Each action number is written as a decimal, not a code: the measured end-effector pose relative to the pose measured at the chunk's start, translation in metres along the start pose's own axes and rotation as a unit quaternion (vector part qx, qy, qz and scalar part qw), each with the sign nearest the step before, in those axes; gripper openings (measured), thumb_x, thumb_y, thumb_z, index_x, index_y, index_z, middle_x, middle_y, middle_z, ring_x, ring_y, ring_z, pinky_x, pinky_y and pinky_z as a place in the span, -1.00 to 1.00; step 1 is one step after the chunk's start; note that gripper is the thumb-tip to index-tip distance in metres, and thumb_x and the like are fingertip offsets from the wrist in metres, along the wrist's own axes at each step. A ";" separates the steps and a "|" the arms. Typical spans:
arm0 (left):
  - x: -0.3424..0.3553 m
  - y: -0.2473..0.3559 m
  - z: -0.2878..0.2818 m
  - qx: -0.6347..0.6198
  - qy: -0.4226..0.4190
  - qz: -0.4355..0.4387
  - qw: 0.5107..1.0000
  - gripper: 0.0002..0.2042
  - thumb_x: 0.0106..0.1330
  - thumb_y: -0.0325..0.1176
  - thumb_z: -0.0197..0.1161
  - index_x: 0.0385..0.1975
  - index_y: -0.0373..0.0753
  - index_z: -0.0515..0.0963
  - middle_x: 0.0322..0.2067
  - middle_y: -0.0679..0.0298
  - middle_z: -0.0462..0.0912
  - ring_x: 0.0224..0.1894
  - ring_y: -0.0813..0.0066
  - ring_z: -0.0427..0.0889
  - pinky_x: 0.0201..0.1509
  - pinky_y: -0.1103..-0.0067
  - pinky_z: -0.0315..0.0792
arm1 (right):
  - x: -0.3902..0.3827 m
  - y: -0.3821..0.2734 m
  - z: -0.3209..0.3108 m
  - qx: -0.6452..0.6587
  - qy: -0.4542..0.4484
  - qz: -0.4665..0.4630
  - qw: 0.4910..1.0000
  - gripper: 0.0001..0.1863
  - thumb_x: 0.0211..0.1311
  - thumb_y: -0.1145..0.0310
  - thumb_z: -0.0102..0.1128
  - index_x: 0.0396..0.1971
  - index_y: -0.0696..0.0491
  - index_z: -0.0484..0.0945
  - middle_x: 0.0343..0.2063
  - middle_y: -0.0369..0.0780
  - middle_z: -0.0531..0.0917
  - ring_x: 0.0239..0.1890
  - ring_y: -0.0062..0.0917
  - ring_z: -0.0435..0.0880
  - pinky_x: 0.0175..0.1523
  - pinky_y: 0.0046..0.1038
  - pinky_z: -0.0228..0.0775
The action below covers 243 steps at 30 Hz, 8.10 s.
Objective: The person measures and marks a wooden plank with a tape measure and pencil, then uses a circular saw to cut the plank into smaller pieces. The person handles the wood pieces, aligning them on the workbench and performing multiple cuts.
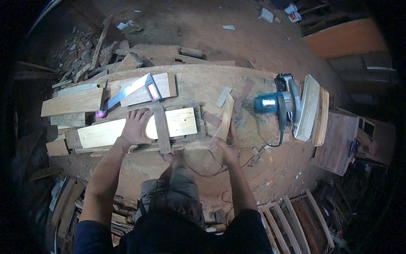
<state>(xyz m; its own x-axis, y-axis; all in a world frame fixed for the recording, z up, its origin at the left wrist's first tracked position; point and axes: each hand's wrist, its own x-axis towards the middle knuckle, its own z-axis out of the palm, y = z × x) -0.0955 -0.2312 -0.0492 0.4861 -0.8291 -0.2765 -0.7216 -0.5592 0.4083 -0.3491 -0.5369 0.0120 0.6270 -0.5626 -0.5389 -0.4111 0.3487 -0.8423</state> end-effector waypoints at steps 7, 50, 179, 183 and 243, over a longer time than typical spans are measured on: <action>0.002 0.006 -0.013 0.007 -0.083 -0.031 0.996 0.24 -0.26 0.23 0.57 0.57 -0.05 0.15 0.39 0.02 0.31 0.41 -0.07 0.24 0.52 -0.05 0.01 | 0.023 0.042 -0.004 -0.016 -0.131 -0.034 0.991 -0.15 0.15 0.42 0.42 0.46 0.16 0.30 0.21 -0.16 0.57 0.22 -0.44 0.55 0.34 -0.34 0.37; -0.005 -0.015 0.005 -0.003 0.027 0.037 0.999 0.11 -0.18 0.34 0.49 0.49 -0.04 0.37 0.33 0.01 0.38 0.24 -0.08 0.38 0.35 0.04 0.21 | 0.113 -0.056 -0.068 -0.534 0.381 -0.378 0.653 -0.16 0.14 0.21 0.56 0.37 0.21 0.38 0.33 0.28 0.29 0.40 0.22 0.24 0.43 0.19 0.10; -0.009 -0.016 -0.007 0.001 0.002 0.046 0.999 0.21 -0.22 0.39 0.47 0.57 0.02 0.24 0.39 0.07 0.36 0.26 -0.04 0.38 0.39 0.08 0.18 | 0.067 -0.047 -0.072 -0.618 0.444 -0.266 0.591 -0.27 0.14 0.25 0.52 0.30 0.16 0.47 0.33 0.16 0.35 0.30 0.11 0.37 0.37 0.07 0.22; 0.000 -0.012 -0.009 -0.008 -0.036 0.062 0.997 0.18 -0.14 0.42 0.43 0.58 0.00 0.22 0.41 0.03 0.35 0.33 -0.07 0.36 0.41 0.07 0.17 | 0.070 -0.054 -0.141 -0.596 0.415 -0.243 0.643 -0.33 0.15 0.24 0.49 0.22 0.18 0.47 0.22 0.11 0.43 0.32 0.06 0.34 0.38 0.06 0.19; -0.010 -0.011 -0.002 0.004 0.032 0.067 0.997 0.19 -0.31 0.31 0.48 0.48 -0.15 0.36 0.36 -0.03 0.39 0.29 -0.07 0.37 0.41 0.11 0.18 | -0.146 0.048 -0.013 0.177 0.043 0.043 0.982 -0.64 0.10 0.51 0.29 -0.07 0.19 0.49 -0.54 -0.19 0.55 -0.62 -0.45 0.52 -0.49 -0.37 0.40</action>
<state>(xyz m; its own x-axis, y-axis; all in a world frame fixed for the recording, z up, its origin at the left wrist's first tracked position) -0.0915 -0.2163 -0.0497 0.4161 -0.8944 -0.1641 -0.7854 -0.4444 0.4309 -0.4691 -0.4478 0.0500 0.5354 -0.5752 -0.6184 -0.1956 0.6278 -0.7534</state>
